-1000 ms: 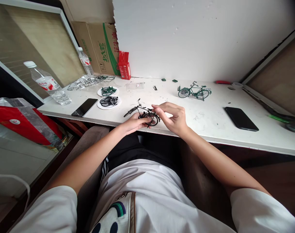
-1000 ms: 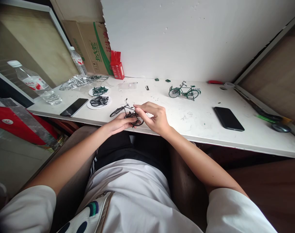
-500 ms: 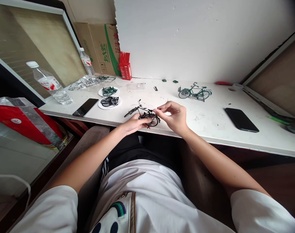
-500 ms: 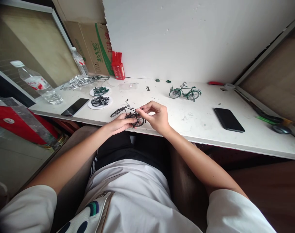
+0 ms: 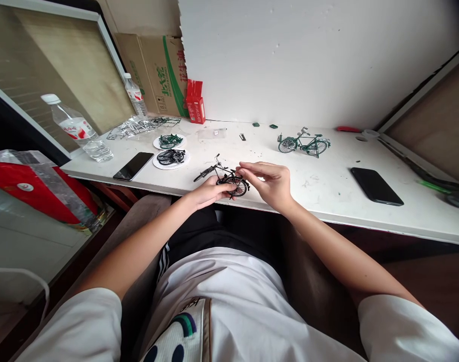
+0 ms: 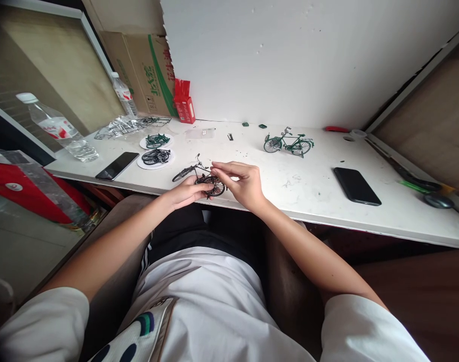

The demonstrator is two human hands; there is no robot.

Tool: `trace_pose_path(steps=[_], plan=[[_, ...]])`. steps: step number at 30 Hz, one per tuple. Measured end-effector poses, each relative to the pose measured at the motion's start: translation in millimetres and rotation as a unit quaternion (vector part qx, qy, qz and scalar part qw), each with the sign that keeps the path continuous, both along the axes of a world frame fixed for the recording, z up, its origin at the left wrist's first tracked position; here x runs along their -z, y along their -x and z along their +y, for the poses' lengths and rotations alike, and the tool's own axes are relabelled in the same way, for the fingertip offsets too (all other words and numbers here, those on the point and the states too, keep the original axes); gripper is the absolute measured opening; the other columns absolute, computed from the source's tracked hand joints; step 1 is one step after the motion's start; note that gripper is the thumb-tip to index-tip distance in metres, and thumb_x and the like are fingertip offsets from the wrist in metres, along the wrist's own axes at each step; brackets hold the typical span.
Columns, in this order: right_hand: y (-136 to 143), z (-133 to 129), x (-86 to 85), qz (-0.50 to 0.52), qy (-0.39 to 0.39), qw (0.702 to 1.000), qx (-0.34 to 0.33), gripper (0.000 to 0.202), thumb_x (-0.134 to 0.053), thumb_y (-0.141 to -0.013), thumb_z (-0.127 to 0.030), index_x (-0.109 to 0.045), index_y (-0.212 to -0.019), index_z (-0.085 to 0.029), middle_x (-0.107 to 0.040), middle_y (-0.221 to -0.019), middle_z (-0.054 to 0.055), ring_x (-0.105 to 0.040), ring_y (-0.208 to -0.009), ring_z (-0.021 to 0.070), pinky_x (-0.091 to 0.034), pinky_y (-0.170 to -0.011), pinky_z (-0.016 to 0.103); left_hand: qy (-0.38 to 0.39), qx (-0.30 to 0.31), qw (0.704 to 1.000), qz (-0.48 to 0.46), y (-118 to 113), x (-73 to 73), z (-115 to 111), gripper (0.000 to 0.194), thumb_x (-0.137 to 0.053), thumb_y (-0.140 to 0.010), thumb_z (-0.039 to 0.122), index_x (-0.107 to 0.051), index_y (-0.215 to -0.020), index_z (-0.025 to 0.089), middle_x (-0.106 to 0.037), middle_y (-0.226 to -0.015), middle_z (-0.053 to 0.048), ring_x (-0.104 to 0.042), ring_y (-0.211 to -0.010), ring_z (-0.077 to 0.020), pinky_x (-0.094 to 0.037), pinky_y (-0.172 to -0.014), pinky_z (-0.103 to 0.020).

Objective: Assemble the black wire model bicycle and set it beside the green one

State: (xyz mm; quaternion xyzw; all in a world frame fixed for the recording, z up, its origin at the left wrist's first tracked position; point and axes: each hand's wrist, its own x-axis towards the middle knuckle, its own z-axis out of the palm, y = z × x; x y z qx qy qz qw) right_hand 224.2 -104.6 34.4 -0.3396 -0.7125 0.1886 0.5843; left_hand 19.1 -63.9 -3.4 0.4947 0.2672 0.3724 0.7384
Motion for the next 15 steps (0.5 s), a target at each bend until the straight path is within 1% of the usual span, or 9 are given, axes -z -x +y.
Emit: trace_pose_path(steps=[4, 7, 9, 11, 13, 15], plan=[[-0.7, 4.2, 4.8, 0.038, 0.027, 0.999, 0.023, 0.036, -0.093, -0.085, -0.056, -0.088, -0.096, -0.022, -0.087, -0.097, 0.008, -0.084, -0.085, 0.025, -0.074, -0.079, 0.035, -0.001, 0.004, 1.0, 0.002, 0.7, 0.7, 0.7, 0.04, -0.096, -0.076, 0.023, -0.077, -0.11, 0.013, -0.078, -0.108, -0.012, -0.074, -0.101, -0.0264, -0.06, -0.079, -0.036], [0.7, 4.5, 6.2, 0.053, 0.033, 0.998, 0.025, 0.042, -0.095, -0.08, -0.059, -0.083, -0.088, -0.02, -0.085, -0.089, 0.008, -0.082, -0.079, 0.0228, -0.073, -0.075, 0.034, -0.001, 0.009, 1.0, 0.001, 1.0, 0.4, 1.0, 0.038, -0.096, -0.077, 0.023, -0.077, -0.109, 0.012, -0.078, -0.106, -0.012, -0.074, -0.101, -0.026, -0.06, -0.082, -0.037], [2.2, 3.6, 5.7, 0.054, 0.024, 0.998, 0.026, 0.041, -0.095, -0.081, -0.058, -0.082, -0.089, -0.02, -0.083, -0.086, 0.007, -0.081, -0.075, 0.0213, -0.072, -0.074, 0.033, -0.001, 0.009, 1.0, 0.001, 0.8, 0.6, 1.3, 0.038, -0.096, -0.077, 0.022, -0.077, -0.109, 0.013, -0.078, -0.105, -0.011, -0.074, -0.1, -0.0256, -0.06, -0.083, -0.037], [3.1, 2.6, 4.1, 0.041, -0.002, 0.999, 0.028, 0.035, -0.094, -0.084, -0.053, -0.084, -0.096, -0.021, -0.083, -0.085, 0.006, -0.079, -0.074, 0.0201, -0.071, -0.076, 0.033, -0.002, 0.008, 1.0, 0.001, 0.3, 1.1, 1.7, 0.039, -0.096, -0.076, 0.023, -0.077, -0.109, 0.013, -0.078, -0.105, -0.01, -0.074, -0.1, -0.0251, -0.06, -0.083, -0.037], [3.4, 1.4, 2.0, 0.012, -0.037, 0.999, 0.028, 0.029, -0.092, -0.088, -0.049, -0.087, -0.103, -0.024, -0.083, -0.087, 0.006, -0.079, -0.075, 0.0201, -0.071, -0.077, 0.035, -0.005, 0.006, 1.0, 0.001, -0.1, 1.7, 2.1, 0.039, -0.097, -0.076, 0.024, -0.076, -0.108, 0.013, -0.077, -0.104, -0.01, -0.074, -0.1, -0.0248, -0.06, -0.083, -0.037], [2.9, -0.1, 0.0, -0.02, -0.056, 0.998, 0.02, 0.025, -0.089, -0.092, -0.047, -0.089, -0.105, -0.026, -0.085, -0.095, 0.007, -0.08, -0.082, 0.0225, -0.071, -0.081, 0.037, -0.008, 0.008, 1.0, 0.0, -0.4, 2.2, 2.6, 0.038, -0.097, -0.077, 0.026, -0.076, -0.106, 0.013, -0.077, -0.103, -0.01, -0.074, -0.1, -0.0257, -0.06, -0.083, -0.037]])
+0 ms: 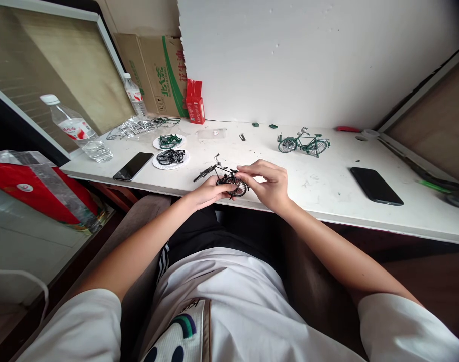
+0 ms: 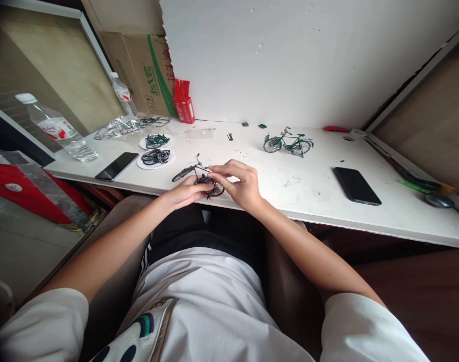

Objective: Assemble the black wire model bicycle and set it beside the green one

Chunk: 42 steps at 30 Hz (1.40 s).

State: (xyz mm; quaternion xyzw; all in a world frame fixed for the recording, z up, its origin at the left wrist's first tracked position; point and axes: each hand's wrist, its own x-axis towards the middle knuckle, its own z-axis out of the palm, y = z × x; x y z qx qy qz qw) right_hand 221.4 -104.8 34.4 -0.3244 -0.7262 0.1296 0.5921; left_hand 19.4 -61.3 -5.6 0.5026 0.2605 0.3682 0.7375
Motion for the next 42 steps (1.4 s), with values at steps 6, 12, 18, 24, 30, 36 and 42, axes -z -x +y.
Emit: trace_pose_path(steps=[6, 12, 18, 24, 30, 36, 42], plan=[[-3.6, -2.3, -2.0, 0.011, 0.076, 0.995, -0.059, 0.031, -0.083, -0.096, -0.051, -0.089, -0.118, -0.029, -0.086, -0.115, 0.007, -0.083, -0.105, 0.0281, -0.073, -0.094, 0.044, 0.002, 0.0, 1.0, -0.002, 0.3, 1.0, 0.0, 0.037, -0.095, -0.078, 0.026, -0.076, -0.107, 0.013, -0.079, -0.104, -0.012, -0.076, -0.105, -0.0295, -0.06, -0.082, -0.038], [-7.8, 0.5, -5.8, 0.066, 0.148, 0.985, -0.065, 0.037, -0.095, -0.083, -0.053, -0.09, -0.102, -0.021, -0.087, -0.104, 0.009, -0.085, -0.095, 0.029, -0.074, -0.091, 0.043, 0.001, 0.0, 1.0, 0.006, 1.3, 2.2, 0.2, 0.042, -0.095, -0.078, 0.025, -0.075, -0.112, 0.013, -0.08, -0.109, -0.014, -0.077, -0.105, -0.0297, -0.062, -0.081, -0.038], [-10.2, 2.0, -7.0, 0.088, 0.172, 0.98, -0.049, 0.047, -0.1, -0.072, -0.06, -0.088, -0.092, -0.02, -0.086, -0.093, 0.011, -0.084, -0.083, 0.0288, -0.073, -0.081, 0.043, 0.001, 0.004, 1.0, 0.007, 1.2, 1.4, 0.0, 0.042, -0.095, -0.078, 0.025, -0.076, -0.113, 0.012, -0.081, -0.112, -0.015, -0.078, -0.107, -0.0308, -0.062, -0.081, -0.038], [-9.5, 3.7, -5.4, 0.092, 0.175, 0.98, -0.037, 0.05, -0.101, -0.069, -0.064, -0.084, -0.086, -0.02, -0.085, -0.09, 0.01, -0.081, -0.078, 0.0264, -0.071, -0.075, 0.041, -0.002, 0.003, 1.0, 0.012, 1.5, 1.3, -0.2, 0.042, -0.096, -0.078, 0.026, -0.077, -0.113, 0.013, -0.082, -0.113, -0.016, -0.078, -0.106, -0.0303, -0.063, -0.081, -0.038], [-8.3, 2.7, -5.5, 0.089, 0.177, 0.979, -0.036, 0.051, -0.1, -0.068, -0.065, -0.081, -0.083, -0.02, -0.084, -0.088, 0.009, -0.08, -0.077, 0.0245, -0.07, -0.072, 0.038, -0.008, 0.008, 1.0, 0.015, 2.0, 2.6, 0.4, 0.042, -0.096, -0.078, 0.026, -0.077, -0.114, 0.013, -0.081, -0.112, -0.014, -0.078, -0.105, -0.0288, -0.063, -0.082, -0.038], [-7.4, 2.8, -3.9, 0.088, 0.176, 0.98, -0.03, 0.053, -0.099, -0.068, -0.067, -0.079, -0.082, -0.02, -0.083, -0.087, 0.009, -0.079, -0.077, 0.024, -0.07, -0.072, 0.037, -0.003, 0.004, 1.0, 0.019, 1.6, 0.4, -1.5, 0.042, -0.096, -0.077, 0.024, -0.077, -0.112, 0.013, -0.081, -0.111, -0.014, -0.077, -0.104, -0.028, -0.063, -0.082, -0.038], [-5.4, -2.6, -3.7, 0.097, 0.137, 0.986, -0.009, 0.047, -0.095, -0.077, -0.066, -0.081, -0.093, -0.023, -0.083, -0.092, 0.008, -0.08, -0.085, 0.0255, -0.069, -0.083, 0.041, 0.002, -0.003, 1.0, -0.006, 0.3, -4.9, -3.7, 0.042, -0.096, -0.078, 0.026, -0.078, -0.113, 0.014, -0.08, -0.117, -0.015, -0.077, -0.106, -0.029, -0.062, -0.083, -0.039]])
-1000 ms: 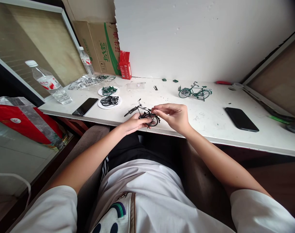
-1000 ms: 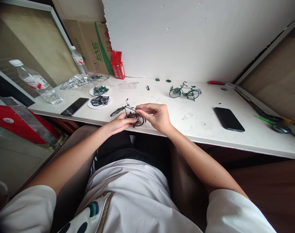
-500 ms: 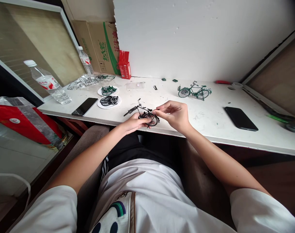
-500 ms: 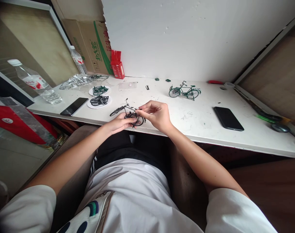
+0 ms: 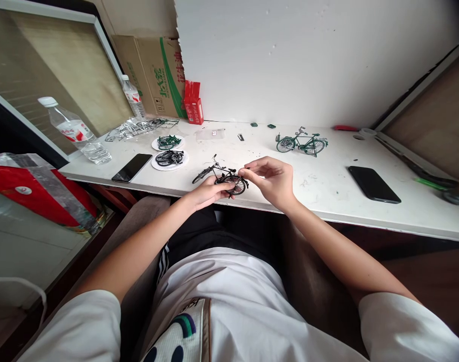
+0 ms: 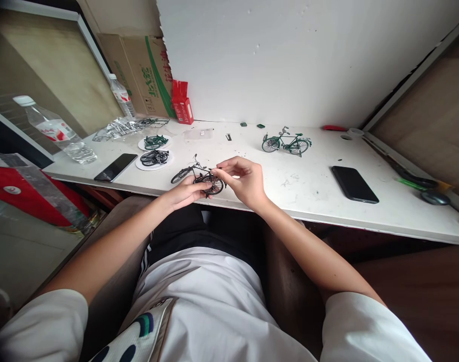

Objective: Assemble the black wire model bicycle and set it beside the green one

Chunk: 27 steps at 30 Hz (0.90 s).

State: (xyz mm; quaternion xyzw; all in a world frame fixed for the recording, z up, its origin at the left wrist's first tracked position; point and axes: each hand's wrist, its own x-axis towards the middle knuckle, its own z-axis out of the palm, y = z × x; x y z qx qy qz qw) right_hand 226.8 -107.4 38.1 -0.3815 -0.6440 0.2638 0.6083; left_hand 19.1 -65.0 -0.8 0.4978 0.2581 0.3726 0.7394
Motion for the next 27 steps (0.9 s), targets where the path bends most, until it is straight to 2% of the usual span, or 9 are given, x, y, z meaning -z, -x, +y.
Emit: trace_pose_path(steps=[4, 6, 8, 11, 16, 20, 23, 25, 27], plan=[[-15.8, 3.9, -0.6, -0.041, -0.085, 0.993, 0.065, 0.031, -0.082, -0.095, -0.059, -0.082, -0.103, -0.029, -0.083, -0.111, 0.01, -0.079, -0.109, 0.0312, -0.065, -0.101, 0.051, -0.001, -0.01, 1.0, -0.004, 0.4, -2.1, -0.9, 0.04, -0.096, -0.079, 0.026, -0.077, -0.112, 0.012, -0.08, -0.116, -0.015, -0.077, -0.103, -0.0275, -0.062, -0.092, -0.043], [-31.1, 14.4, 3.2, -0.122, -0.114, 0.98, 0.104, 0.024, -0.076, -0.101, -0.052, -0.082, -0.099, -0.03, -0.081, -0.116, 0.011, -0.075, -0.117, 0.0337, -0.06, -0.107, 0.057, -0.003, -0.018, 1.0, 0.004, 0.4, -1.2, -0.7, 0.044, -0.097, -0.079, 0.029, -0.074, -0.113, 0.013, -0.08, -0.115, -0.014, -0.078, -0.098, -0.0258, -0.061, -0.092, -0.042], [-47.8, 29.3, 11.0, -0.201, -0.127, 0.962, 0.134, 0.022, -0.072, -0.104, -0.044, -0.083, -0.092, -0.029, -0.081, -0.112, 0.011, -0.072, -0.114, 0.0346, -0.058, -0.106, 0.06, -0.014, -0.034, 0.999, 0.01, 0.2, 0.2, 0.1, 0.049, -0.098, -0.08, 0.035, -0.072, -0.117, 0.015, -0.078, -0.118, -0.013, -0.079, -0.1, -0.0254, -0.06, -0.091, -0.04], [-69.2, 51.5, 26.9, -0.294, -0.102, 0.936, 0.163, 0.019, -0.07, -0.101, -0.032, -0.085, -0.09, -0.026, -0.081, -0.107, 0.012, -0.066, -0.112, 0.0368, -0.057, -0.098, 0.06, -0.041, -0.071, 0.997, 0.007, 0.0, 1.0, 2.1, 0.054, -0.096, -0.081, 0.045, -0.069, -0.119, 0.018, -0.075, -0.124, -0.011, -0.076, -0.107, -0.025, -0.061, -0.093, -0.039], [-83.9, 66.6, 42.9, -0.367, -0.032, 0.918, 0.148, 0.017, -0.07, -0.097, -0.02, -0.086, -0.093, -0.021, -0.081, -0.102, 0.014, -0.064, -0.103, 0.0356, -0.055, -0.094, 0.055, -0.076, -0.119, 0.99, 0.008, 2.1, -1.1, 6.1, 0.054, -0.095, -0.08, 0.051, -0.068, -0.112, 0.019, -0.071, -0.127, -0.008, -0.07, -0.111, -0.0207, -0.061, -0.095, -0.035], [-75.5, 58.1, 36.7, -0.368, -0.039, 0.92, 0.126, 0.022, -0.07, -0.102, -0.032, -0.085, -0.11, -0.018, -0.081, -0.115, 0.017, -0.063, -0.11, 0.0375, -0.052, -0.1, 0.057, -0.109, -0.133, 0.984, 0.034, 3.3, -1.1, 7.8, 0.054, -0.093, -0.082, 0.053, -0.071, -0.117, 0.018, -0.072, -0.124, -0.008, -0.068, -0.109, -0.0195, -0.059, -0.09, -0.03], [-55.8, 42.6, 28.4, -0.306, -0.027, 0.947, 0.095, 0.035, -0.065, -0.107, -0.051, -0.083, -0.113, -0.022, -0.081, -0.118, 0.015, -0.065, -0.115, 0.0361, -0.052, -0.1, 0.054, -0.126, -0.142, 0.981, 0.037, 1.4, -0.7, 6.4, 0.053, -0.091, -0.084, 0.052, -0.074, -0.12, 0.018, -0.074, -0.124, -0.009, -0.069, -0.112, -0.0208, -0.057, -0.097, -0.032], [-37.3, 30.5, 25.5, -0.237, 0.022, 0.97, 0.052, 0.044, -0.071, -0.101, -0.063, -0.079, -0.119, -0.023, -0.082, -0.114, 0.012, -0.067, -0.116, 0.0343, -0.055, -0.094, 0.049, -0.149, -0.156, 0.976, 0.035, -0.9, -1.3, 3.9, 0.05, -0.089, -0.087, 0.051, -0.075, -0.122, 0.018, -0.076, -0.127, -0.01, -0.069, -0.118, -0.0223, -0.054, -0.106, -0.033], [-17.6, 19.9, 25.8, -0.172, 0.072, 0.983, -0.006, 0.065, -0.085, -0.088, -0.066, -0.068, -0.134, -0.023, -0.081, -0.113, 0.01, -0.071, -0.114, 0.0315, -0.056, -0.089, 0.043, -0.173, -0.175, 0.969, 0.041, -3.1, -2.9, 0.7, 0.049, -0.087, -0.089, 0.051, -0.076, -0.122, 0.017, -0.076, -0.13, -0.011, -0.068, -0.124, -0.0242, -0.05, -0.113, -0.035]])
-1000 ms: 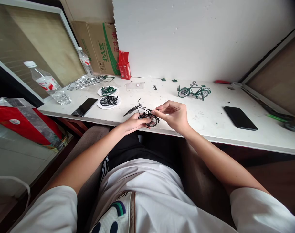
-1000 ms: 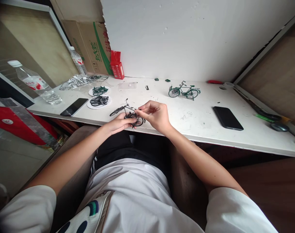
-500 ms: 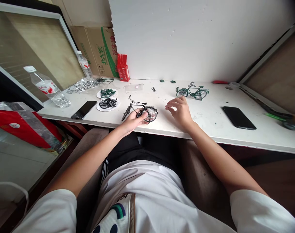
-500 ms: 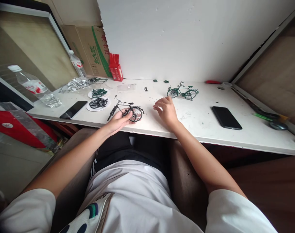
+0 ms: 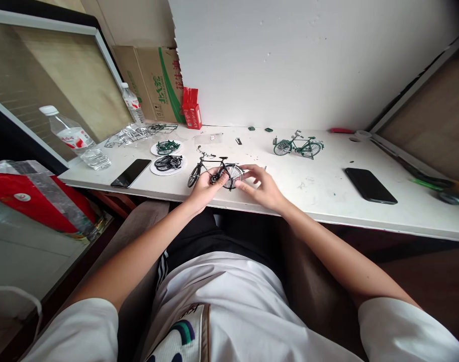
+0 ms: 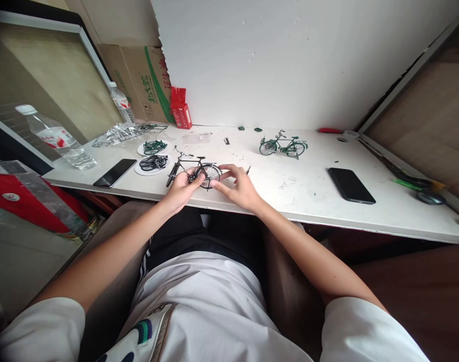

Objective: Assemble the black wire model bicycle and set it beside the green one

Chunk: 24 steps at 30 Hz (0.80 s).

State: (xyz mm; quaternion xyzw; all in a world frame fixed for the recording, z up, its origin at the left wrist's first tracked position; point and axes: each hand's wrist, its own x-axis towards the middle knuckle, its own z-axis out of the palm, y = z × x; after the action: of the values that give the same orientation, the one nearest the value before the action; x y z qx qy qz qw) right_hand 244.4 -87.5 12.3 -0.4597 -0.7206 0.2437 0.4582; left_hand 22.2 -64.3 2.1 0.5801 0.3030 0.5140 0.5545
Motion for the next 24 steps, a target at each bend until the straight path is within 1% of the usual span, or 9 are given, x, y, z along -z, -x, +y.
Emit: trace_pose_path(steps=[1, 3, 8, 11, 13, 15, 18, 21, 24], plan=[[8.9, -4.0, 1.2, 0.04, 0.03, 0.998, -0.035, 0.074, -0.089, -0.084, -0.065, -0.062, -0.139, -0.024, -0.08, -0.115, 0.009, -0.073, -0.111, 0.0293, -0.057, -0.085, 0.04, -0.006, -0.009, 1.0, 0.006, -0.9, -1.0, -1.5, 0.048, -0.087, -0.089, 0.052, -0.076, -0.121, 0.017, -0.077, -0.13, -0.012, -0.068, -0.125, -0.0251, -0.049, -0.114, -0.035], [22.2, -8.6, 4.5, 0.111, 0.073, 0.987, -0.09, 0.076, -0.089, -0.083, -0.065, -0.056, -0.138, -0.025, -0.078, -0.122, 0.009, -0.075, -0.105, 0.0252, -0.056, -0.076, 0.034, -0.009, -0.014, 1.0, 0.015, -2.1, -2.9, -3.9, 0.05, -0.088, -0.089, 0.052, -0.077, -0.121, 0.016, -0.077, -0.129, -0.012, -0.069, -0.124, -0.0267, -0.05, -0.114, -0.036], [22.5, -6.0, 9.2, 0.159, 0.091, 0.977, -0.106, 0.08, -0.092, -0.08, -0.062, -0.05, -0.138, -0.026, -0.077, -0.11, 0.005, -0.074, -0.094, 0.0203, -0.057, -0.074, 0.031, 0.003, 0.001, 1.0, 0.014, -1.4, -2.6, -3.3, 0.053, -0.089, -0.087, 0.053, -0.077, -0.124, 0.018, -0.078, -0.128, -0.011, -0.07, -0.113, -0.025, -0.054, -0.097, -0.032], [13.8, -2.4, 8.3, 0.142, 0.098, 0.979, -0.112, 0.072, -0.089, -0.083, -0.063, -0.056, -0.135, -0.026, -0.078, -0.106, 0.004, -0.074, -0.097, 0.0211, -0.059, -0.079, 0.032, 0.013, 0.004, 1.0, 0.017, 0.6, -1.1, -1.3, 0.051, -0.088, -0.088, 0.054, -0.077, -0.124, 0.02, -0.078, -0.125, -0.009, -0.068, -0.101, -0.0213, -0.052, -0.083, -0.03], [11.0, -0.7, 7.4, 0.138, 0.094, 0.979, -0.118, 0.059, -0.084, -0.089, -0.066, -0.065, -0.125, -0.024, -0.078, -0.11, 0.006, -0.075, -0.102, 0.0223, -0.06, -0.087, 0.034, 0.013, 0.006, 1.0, 0.02, 1.8, -1.7, -1.0, 0.05, -0.088, -0.088, 0.054, -0.077, -0.123, 0.02, -0.078, -0.124, -0.009, -0.068, -0.1, -0.0213, -0.051, -0.081, -0.029], [11.0, 0.4, 6.6, 0.137, 0.091, 0.979, -0.118, 0.053, -0.077, -0.093, -0.07, -0.072, -0.116, -0.022, -0.079, -0.113, 0.007, -0.074, -0.106, 0.0236, -0.06, -0.092, 0.035, 0.011, 0.008, 0.999, 0.03, 2.4, -3.4, -1.7, 0.051, -0.088, -0.088, 0.054, -0.077, -0.123, 0.019, -0.078, -0.125, -0.01, -0.068, -0.106, -0.0236, -0.052, -0.085, -0.031], [13.0, 1.0, 4.8, 0.149, 0.092, 0.978, -0.111, 0.057, -0.075, -0.092, -0.074, -0.079, -0.111, -0.021, -0.081, -0.114, 0.006, -0.073, -0.109, 0.0245, -0.06, -0.095, 0.035, 0.001, 0.021, 0.998, 0.051, 2.2, -4.9, -2.4, 0.053, -0.089, -0.087, 0.053, -0.077, -0.124, 0.017, -0.077, -0.13, -0.012, -0.068, -0.122, -0.0285, -0.052, -0.104, -0.035], [13.7, 0.4, 2.8, 0.164, 0.105, 0.976, -0.1, 0.062, -0.079, -0.087, -0.077, -0.082, -0.11, -0.02, -0.081, -0.105, 0.005, -0.072, -0.096, 0.0221, -0.06, -0.087, 0.034, -0.008, 0.015, 0.998, 0.056, 1.3, -0.7, -1.0, 0.055, -0.09, -0.087, 0.049, -0.074, -0.13, 0.018, -0.074, -0.139, -0.014, -0.064, -0.136, -0.0304, -0.047, -0.117, -0.038], [12.9, 0.2, 2.8, 0.181, 0.113, 0.974, -0.078, 0.064, -0.082, -0.084, -0.077, -0.083, -0.109, -0.018, -0.08, -0.097, 0.004, -0.069, -0.084, 0.0195, -0.059, -0.08, 0.033, 0.01, -0.002, 0.999, 0.045, 2.3, 6.3, 2.5, 0.06, -0.091, -0.087, 0.046, -0.07, -0.137, 0.021, -0.068, -0.149, -0.013, -0.059, -0.144, -0.0298, -0.045, -0.121, -0.038]])
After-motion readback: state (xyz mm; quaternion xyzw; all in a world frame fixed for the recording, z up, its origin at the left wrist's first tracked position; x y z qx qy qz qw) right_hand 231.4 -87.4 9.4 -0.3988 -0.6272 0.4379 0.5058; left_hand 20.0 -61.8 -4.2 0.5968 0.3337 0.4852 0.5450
